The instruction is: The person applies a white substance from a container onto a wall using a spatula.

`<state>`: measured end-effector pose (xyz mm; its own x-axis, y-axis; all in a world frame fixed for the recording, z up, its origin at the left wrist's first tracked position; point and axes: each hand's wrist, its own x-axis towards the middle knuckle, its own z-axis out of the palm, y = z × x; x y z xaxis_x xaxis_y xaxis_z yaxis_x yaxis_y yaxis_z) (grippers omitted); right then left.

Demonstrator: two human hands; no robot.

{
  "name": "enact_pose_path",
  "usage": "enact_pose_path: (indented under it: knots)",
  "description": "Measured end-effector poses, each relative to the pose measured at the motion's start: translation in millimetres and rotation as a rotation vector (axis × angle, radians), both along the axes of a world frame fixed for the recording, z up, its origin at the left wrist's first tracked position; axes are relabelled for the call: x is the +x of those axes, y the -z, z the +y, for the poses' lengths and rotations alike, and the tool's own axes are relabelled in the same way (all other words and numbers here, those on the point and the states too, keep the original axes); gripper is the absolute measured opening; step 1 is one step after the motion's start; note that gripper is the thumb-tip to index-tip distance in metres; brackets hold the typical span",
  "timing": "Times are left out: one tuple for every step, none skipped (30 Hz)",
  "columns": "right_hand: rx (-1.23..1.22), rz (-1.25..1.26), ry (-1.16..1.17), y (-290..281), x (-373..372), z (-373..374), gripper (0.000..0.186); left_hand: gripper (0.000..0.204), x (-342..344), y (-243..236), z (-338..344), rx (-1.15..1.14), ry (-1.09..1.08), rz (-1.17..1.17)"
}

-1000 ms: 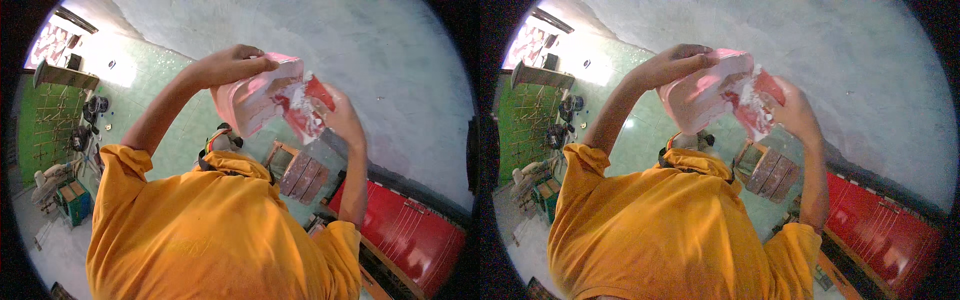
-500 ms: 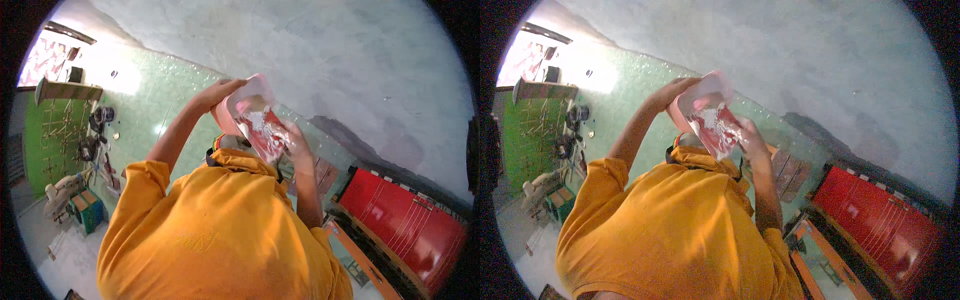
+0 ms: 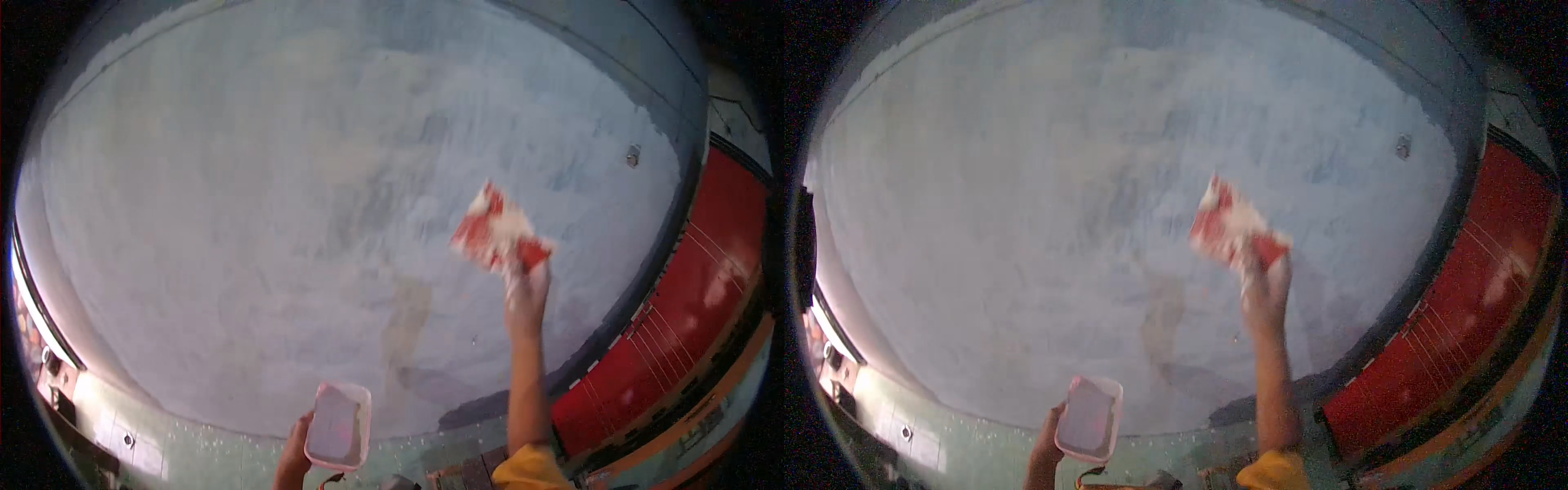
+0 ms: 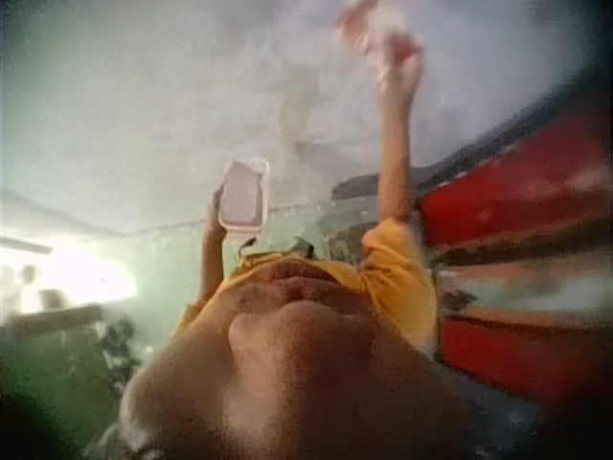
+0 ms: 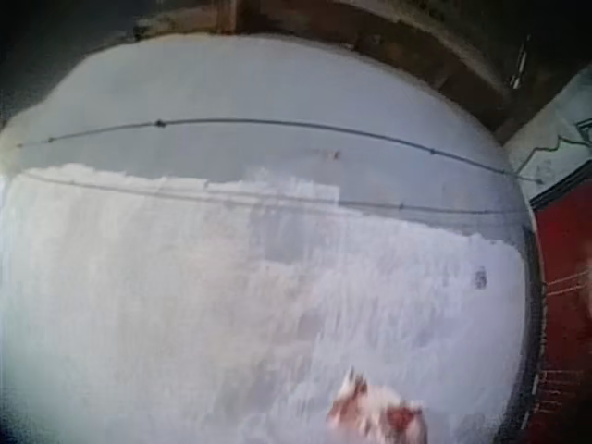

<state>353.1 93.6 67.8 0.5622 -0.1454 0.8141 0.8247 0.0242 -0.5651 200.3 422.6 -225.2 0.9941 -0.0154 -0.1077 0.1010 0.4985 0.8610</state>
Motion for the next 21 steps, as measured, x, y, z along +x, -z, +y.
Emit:
enact_pose_path:
  knots:
    - [-0.076, -0.09, 0.091, -39, 9, -4, 0.032, 0.063, 1, -10, -3, -0.031, 0.038, -0.036]
    - [-0.201, -0.349, 0.328, -76, 20, -2, 0.027, 0.063, -3, -23, -3, -0.021, 0.031, -0.05]
    - [-0.28, -0.438, 0.5, -113, 29, -1, 0.032, 0.062, -5, -31, -5, 0.178, 0.014, -0.056]
    - [-0.358, -0.539, 0.603, -145, 46, -1, 0.031, 0.061, -3, -35, -6, 0.372, -0.015, -0.058]
    - [-0.436, -0.636, 0.714, -177, 60, -4, 0.03, 0.061, 0, -34, -8, 0.377, -0.019, -0.068]
    - [-0.485, -0.75, 0.795, -209, 72, -5, 0.031, 0.067, 0, -29, -8, 0.249, -0.02, -0.077]
    - [-0.536, -0.866, 0.885, -241, 79, -8, 0.032, 0.073, 3, -26, -10, 0.122, -0.013, -0.089]
    - [-0.522, -0.874, 0.88, -266, 94, -5, 0.032, 0.073, 6, -24, -11, 0.128, -0.024, -0.097]
    - [-0.587, -0.902, 0.969, -293, 109, -1, 0.032, 0.075, 11, -23, -16, 0.116, -0.036, -0.031]
    - [-0.662, -0.916, 1.077, -302, 119, -3, 0.034, 0.077, 20, -22, -18, 0.109, -0.027, 0.039]
    - [-0.663, -0.915, 1.092, -299, 129, -8, 0.034, 0.076, 25, -22, -25, 0.096, -0.016, 0.074]
    - [-0.75, -0.907, 1.168, -293, 141, -14, 0.037, 0.076, 29, -23, -32, 0.078, -0.016, 0.081]
    - [-0.832, -0.901, 1.221, -284, 149, -6, 0.04, 0.075, 28, -23, -37, 0.055, -0.036, 0.095]
    - [-0.853, -0.909, 1.237, -261, 153, -7, 0.043, 0.074, 29, -22, -43, 0.039, -0.045, 0.106]
    - [-0.874, -0.916, 1.24, -226, 147, 0, 0.045, 0.073, 27, -21, -48, 0.023, -0.066, 0.117]
    - [-0.879, -0.962, 1.17, -193, 145, 4, 0.044, 0.072, 25, -20, -51, 0.012, -0.086, 0.127]
    - [-0.889, -1.005, 1.117, -166, 137, 4, 0.044, 0.071, 24, -19, -54, 0.003, -0.093, 0.129]
    - [-0.923, -0.993, 1.12, -143, 125, 2, 0.04, 0.07, 24, -19, -56, -0.007, -0.096, 0.129]
    - [-0.96, -0.981, 1.116, -132, 117, -1, 0.037, 0.069, 23, -19, -60, -0.015, -0.103, 0.131]
    - [-0.964, -0.985, 1.106, -136, 113, -2, 0.037, 0.069, 21, -18, -62, -0.018, -0.108, 0.133]
    - [-0.955, -0.862, 1.018, -148, 106, -3, 0.032, 0.068, 18, -19, -64, -0.021, -0.116, 0.136]
